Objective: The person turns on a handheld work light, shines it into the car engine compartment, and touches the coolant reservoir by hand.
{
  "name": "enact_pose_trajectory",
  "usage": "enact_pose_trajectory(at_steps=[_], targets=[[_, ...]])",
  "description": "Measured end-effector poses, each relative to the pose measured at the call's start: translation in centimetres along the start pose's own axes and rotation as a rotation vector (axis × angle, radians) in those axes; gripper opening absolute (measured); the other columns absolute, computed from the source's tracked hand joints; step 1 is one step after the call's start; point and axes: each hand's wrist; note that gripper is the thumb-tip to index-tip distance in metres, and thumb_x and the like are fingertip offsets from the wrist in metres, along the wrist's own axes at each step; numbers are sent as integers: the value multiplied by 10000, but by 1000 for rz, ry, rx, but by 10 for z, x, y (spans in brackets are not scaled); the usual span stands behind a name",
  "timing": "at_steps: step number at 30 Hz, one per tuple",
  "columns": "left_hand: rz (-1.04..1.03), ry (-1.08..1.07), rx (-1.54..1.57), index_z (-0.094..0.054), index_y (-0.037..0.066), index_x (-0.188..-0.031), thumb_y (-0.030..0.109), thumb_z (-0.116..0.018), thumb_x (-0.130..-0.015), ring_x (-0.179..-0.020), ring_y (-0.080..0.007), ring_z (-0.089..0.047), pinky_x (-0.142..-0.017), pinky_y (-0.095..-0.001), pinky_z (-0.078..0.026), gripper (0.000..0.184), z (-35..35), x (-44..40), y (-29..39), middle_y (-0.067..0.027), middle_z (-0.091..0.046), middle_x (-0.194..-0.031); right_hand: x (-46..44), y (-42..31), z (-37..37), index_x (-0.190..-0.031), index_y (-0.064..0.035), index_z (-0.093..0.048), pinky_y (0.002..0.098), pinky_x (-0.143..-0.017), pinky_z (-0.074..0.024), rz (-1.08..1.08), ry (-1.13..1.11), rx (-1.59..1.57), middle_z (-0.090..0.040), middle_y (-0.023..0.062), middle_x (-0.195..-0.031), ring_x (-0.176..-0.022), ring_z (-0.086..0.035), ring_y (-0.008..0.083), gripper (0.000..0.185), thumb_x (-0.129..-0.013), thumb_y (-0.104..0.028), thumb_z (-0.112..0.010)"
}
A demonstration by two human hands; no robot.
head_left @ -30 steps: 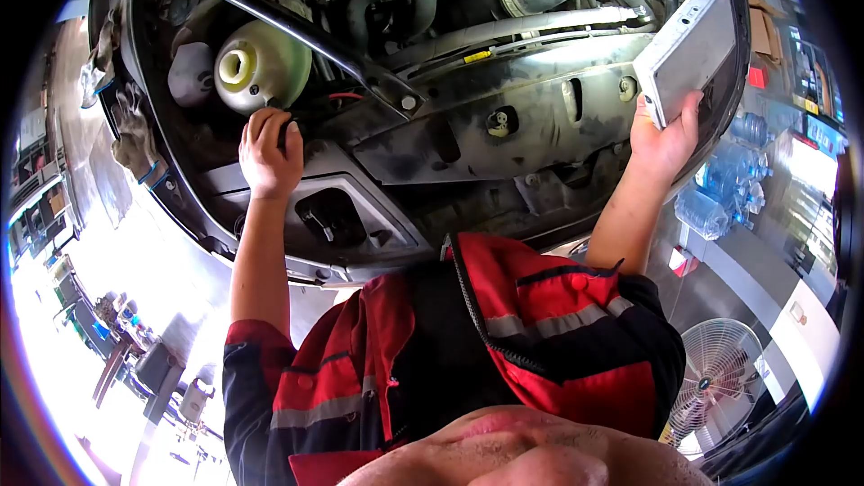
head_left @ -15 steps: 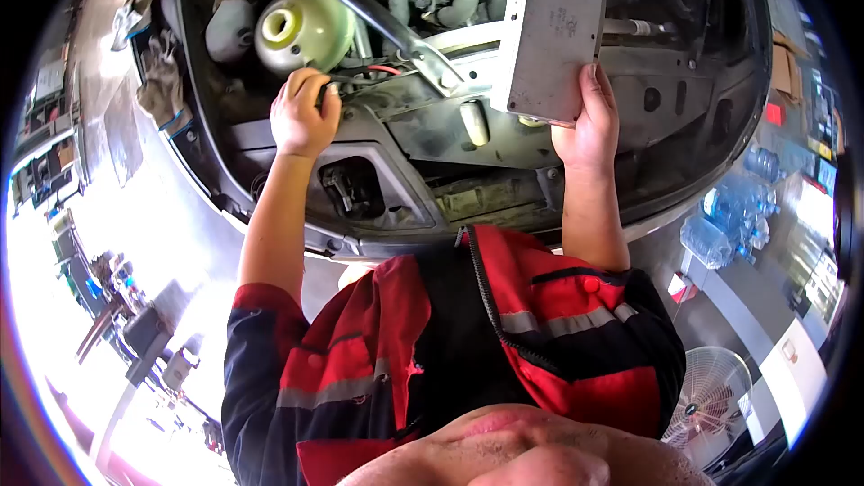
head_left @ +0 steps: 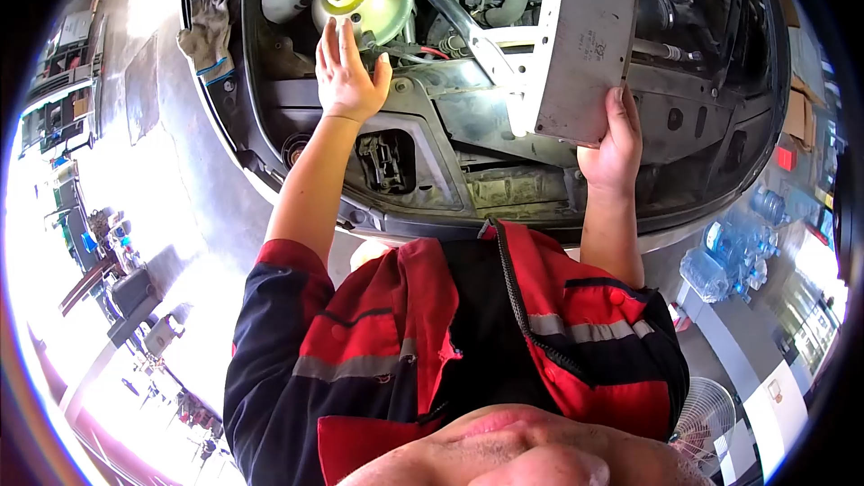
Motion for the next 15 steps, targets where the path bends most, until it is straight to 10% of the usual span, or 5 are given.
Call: enact_pose_trajectory(at_steps=[15], targets=[[82,-222,-97,-593,18,-1252,371,-581,-910,-1102,-396,-609,-962,-442,-480,491,2,-3,4,-231,-552,-1354,28,-13,-12,-1340,19,-499,325,-1032,-397,38,-49,30,-592,96,-1291,-1198,-544,180,378,-1029,-195,-487]])
Point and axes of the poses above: each hand's wrist, its own x-axis away from the middle knuckle, its own z-axis out of the back of the hand, y = z × x
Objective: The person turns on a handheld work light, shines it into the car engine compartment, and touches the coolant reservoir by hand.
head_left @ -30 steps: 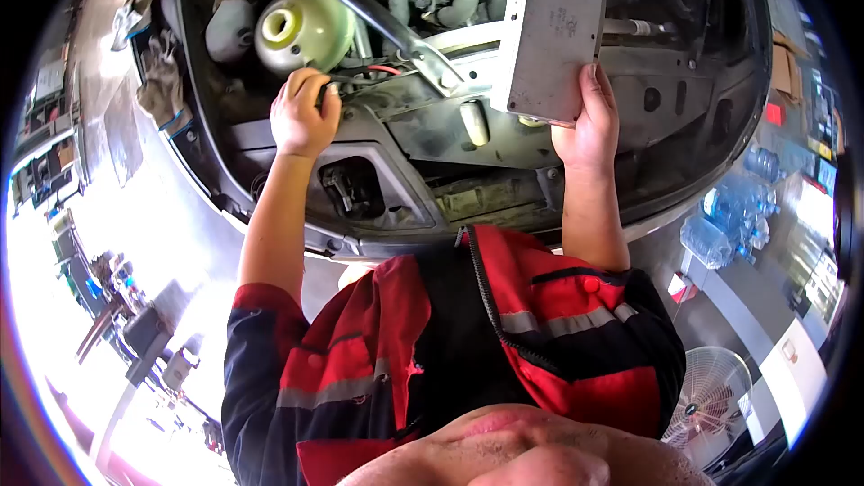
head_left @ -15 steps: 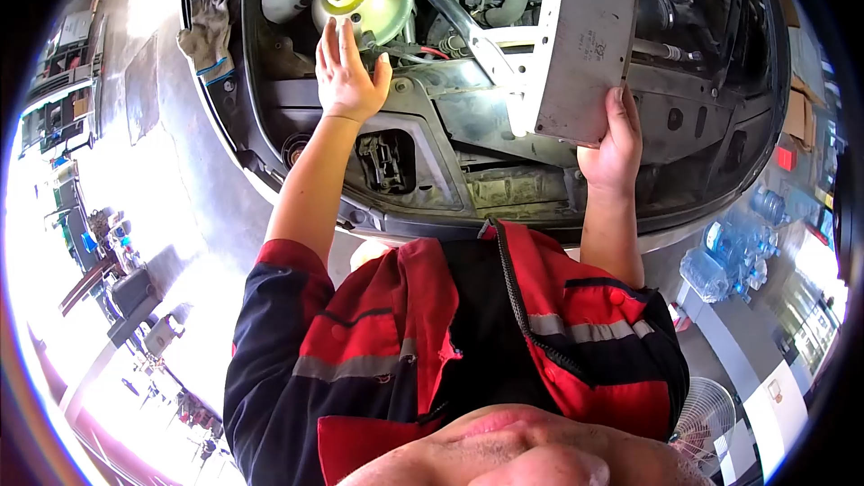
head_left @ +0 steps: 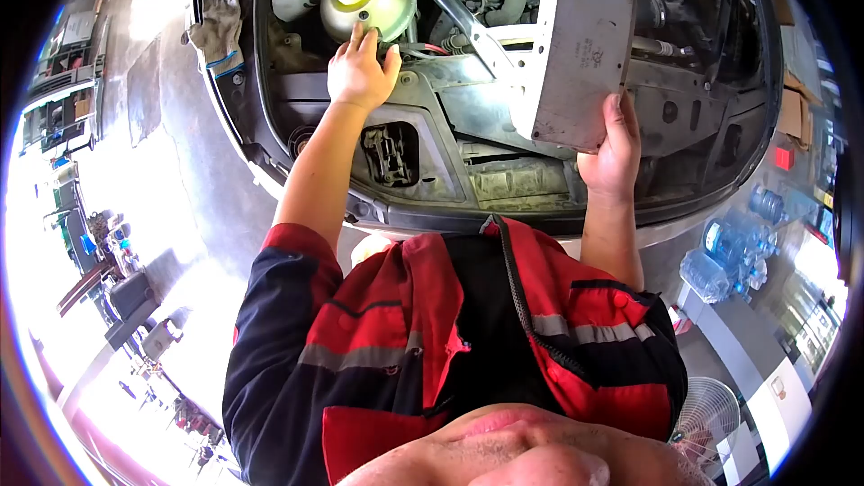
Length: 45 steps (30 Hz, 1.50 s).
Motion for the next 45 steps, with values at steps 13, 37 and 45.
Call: enact_pose_trajectory(at_steps=[13,37,45], targets=[[43,-2,31,-605,52,-1227,394,-568,-910,-1133,-382,-594,-985,-446,-465,468,-4,-1,-1,-204,-536,-1383,79,-13,-10,-1351,4,-497,326,-1013,-425,-36,49,-5,-588,88,-1295,-1198,-549,176,368,-1027,-171,-498],[175,-874,1754,-592,-40,-1238,311,-518,-1008,-1094,-164,-576,-991,-317,-409,426,123,169,110,-84,-651,-1178,205,27,-31,-1340,20,-500,307,-1033,-391,-122,-28,9,-600,90,-1288,-1187,-541,159,365,-1030,-169,-474],[356,-928,1981,-606,57,-1207,306,-455,-1044,-965,-159,-629,-884,-324,-484,334,137,188,116,-58,-674,-1065,213,25,-28,-1316,9,-523,300,-1019,-397,-137,-68,98,-607,86,-1270,-1165,-545,148,346,-1028,-180,-487]])
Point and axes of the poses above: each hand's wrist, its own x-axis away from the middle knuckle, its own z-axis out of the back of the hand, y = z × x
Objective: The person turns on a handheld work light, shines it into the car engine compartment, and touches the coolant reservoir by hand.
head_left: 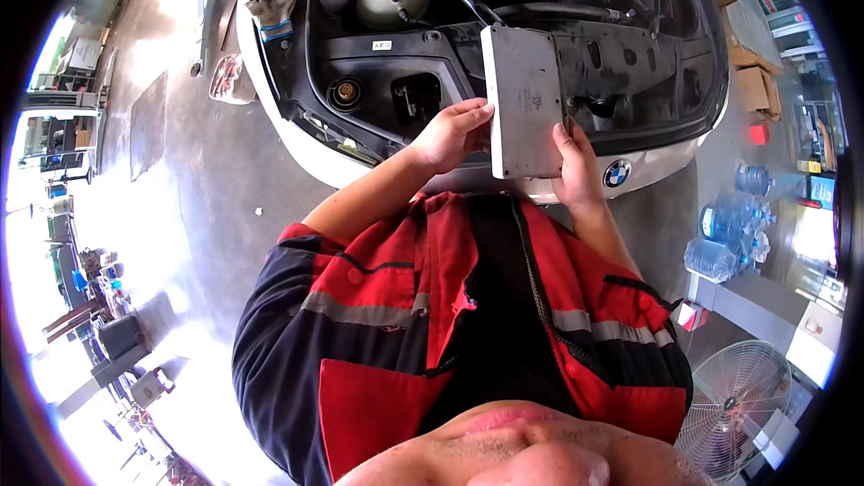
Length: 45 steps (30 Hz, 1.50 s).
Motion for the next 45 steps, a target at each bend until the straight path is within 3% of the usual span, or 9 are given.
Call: enact_pose_trajectory(at_steps=[4,10,21,26,30,33,36,39,45], targets=[[-27,-29,-362,-592,45,-1241,332,-444,-1049,-985,-164,-632,-903,-305,-481,376,30,-10,-7,-81,-682,-1068,-4,-4,3,-1265,-7,-563,275,-969,-410,10,53,14,-630,55,-1196,-1087,-559,124,307,-1019,-183,-512],[-210,370,-1445,-640,18,-1181,268,-653,-907,-1019,-293,-680,-870,-367,-535,371,92,23,-9,-180,-698,-1087,-50,17,100,-1140,-14,-616,266,-876,-432,131,331,157,-644,33,-1065,-964,-558,102,272,-980,-233,-610],[-254,769,-1380,-688,34,-1067,204,-630,-891,-894,-326,-704,-781,-390,-553,251,171,91,-19,-194,-708,-974,-77,6,221,-1213,54,-575,338,-914,-477,115,459,192,-646,109,-1155,-1034,-613,183,384,-980,-250,-601],[-442,913,-1366,-690,26,-1035,174,-636,-881,-823,-306,-694,-752,-377,-546,220,206,87,-20,-178,-703,-907,-93,-2,226,-1070,48,-642,389,-849,-490,125,686,981,-695,179,-994,-940,-661,296,384,-951,-315,-605],[-633,1089,-1434,-688,36,-1039,152,-655,-856,-952,-329,-650,-888,-411,-500,220,223,90,-16,-156,-689,-992,-91,-14,223,-1033,28,-653,423,-823,-492,64,697,1389,-689,224,-952,-907,-663,372,425,-933,-382,-605],[-425,1278,-1490,-621,17,-1197,231,-666,-862,-1121,-352,-585,-985,-419,-455,401,227,98,0,-195,-601,-1206,-83,-28,229,-1036,9,-662,416,-822,-493,-30,574,1281,-693,212,-962,-926,-669,357,412,-939,-386,-599],[-43,1440,-1599,-495,-41,-1346,428,-718,-802,-1353,-412,-391,-1132,-434,-327,753,231,107,23,-259,-437,-1429,-87,-32,260,-1077,36,-652,378,-878,-495,183,684,1278,-705,193,-995,-961,-670,351,457,-942,-397,-591],[466,1207,-1759,-312,-43,-1479,579,-777,-716,-1469,-441,-166,-1197,-388,-221,1089,232,111,59,-273,-184,-1581,-87,-48,291,-1196,17,-603,436,-1041,-418,-181,759,1807,-570,247,-1291,-1253,-499,381,477,-959,-387,-510],[696,898,-1842,-419,-114,-1379,613,-795,-681,-1430,-430,-283,-1174,-461,-242,1076,276,92,79,-328,-363,-1476,-90,-25,306,-1314,-32,-523,471,-1082,-379,-328,729,1921,-446,265,-1414,-1330,-419,389,461,-990,-350,-449]])
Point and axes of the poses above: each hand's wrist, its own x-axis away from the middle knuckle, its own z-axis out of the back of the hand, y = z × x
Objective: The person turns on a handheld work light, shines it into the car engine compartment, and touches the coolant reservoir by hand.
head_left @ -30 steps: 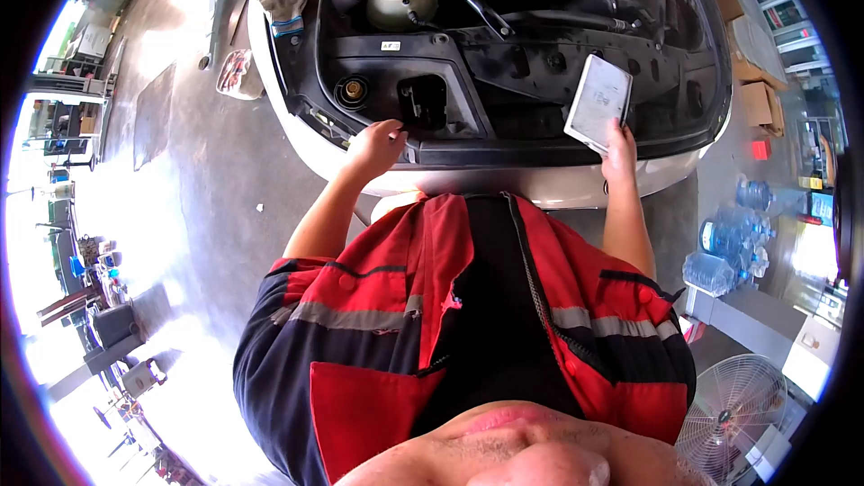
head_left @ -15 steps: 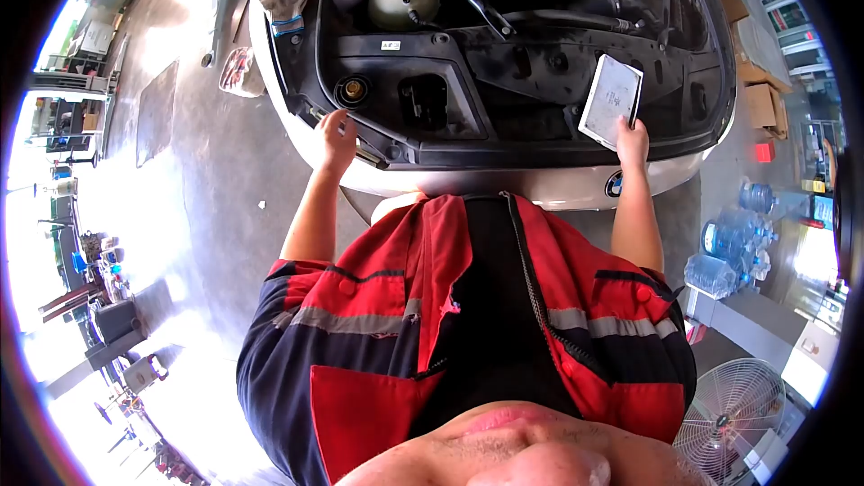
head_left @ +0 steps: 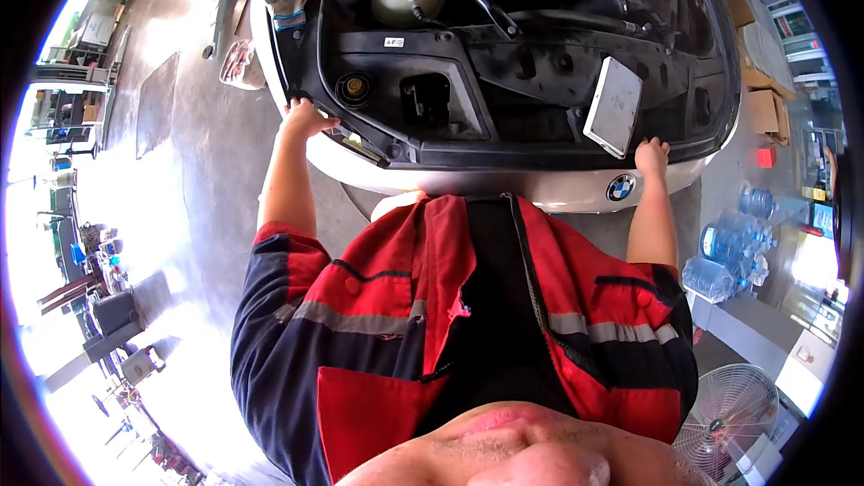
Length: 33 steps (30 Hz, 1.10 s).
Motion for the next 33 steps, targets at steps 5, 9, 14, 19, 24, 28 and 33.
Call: enact_pose_trajectory(at_steps=[5,9,14,19,24,28,33], targets=[[-44,-82,-56,-632,-111,-1165,633,-775,-695,-1381,-386,-380,-1147,-496,-268,892,13,6,9,-280,-553,-1328,29,-3,-44,-1405,-91,-486,441,-1142,-297,-33,493,-264,-401,164,-1510,-1406,-359,309,475,-1007,-346,-437],[-61,-8,-72,-718,-45,-1053,638,-770,-692,-1313,-384,-463,-1129,-503,-288,774,14,14,9,-221,-645,-1214,38,-12,-34,-1395,-118,-512,435,-1144,-288,-83,461,-265,-408,142,-1513,-1408,-358,302,467,-1003,-360,-439],[-58,-17,-20,-741,-5,-1023,614,-779,-690,-1264,-371,-517,-1111,-492,-314,704,18,12,8,-188,-691,-1122,41,-13,-28,-1388,-124,-524,431,-1145,-286,-99,463,-300,-418,137,-1507,-1405,-365,304,471,-997,-372,-440],[-83,65,-16,-713,-57,-1011,523,-856,-642,-983,-379,-672,-890,-425,-521,702,18,14,9,-251,-696,-1022,40,-13,-29,-1386,-129,-529,427,-1145,-286,-103,468,-334,-428,143,-1500,-1397,-377,309,470,-994,-373,-445],[-33,1,-2,-714,-39,-1052,577,-819,-663,-1136,-386,-598,-1030,-442,-405,736,19,14,10,-243,-679,-1104,40,-12,-30,-1386,-124,-529,425,-1145,-286,-96,478,-354,-423,146,-1503,-1394,-381,310,469,-994,-369,-447],[-43,-38,-5,-706,-37,-1085,603,-804,-671,-1214,-391,-562,-1099,-443,-357,768,14,4,5,-246,-663,-1164,40,-12,-30,-1383,-121,-532,427,-1143,-290,-88,481,-340,-423,143,-1504,-1393,-382,311,466,-993,-364,-451],[-24,-47,30,-700,-41,-1095,589,-816,-667,-1221,-394,-558,-1102,-444,-356,770,13,3,5,-259,-648,-1190,41,-12,-30,-1380,-121,-535,425,-1141,-293,-91,484,-353,-428,140,-1501,-1394,-380,310,464,-992,-361,-453]])
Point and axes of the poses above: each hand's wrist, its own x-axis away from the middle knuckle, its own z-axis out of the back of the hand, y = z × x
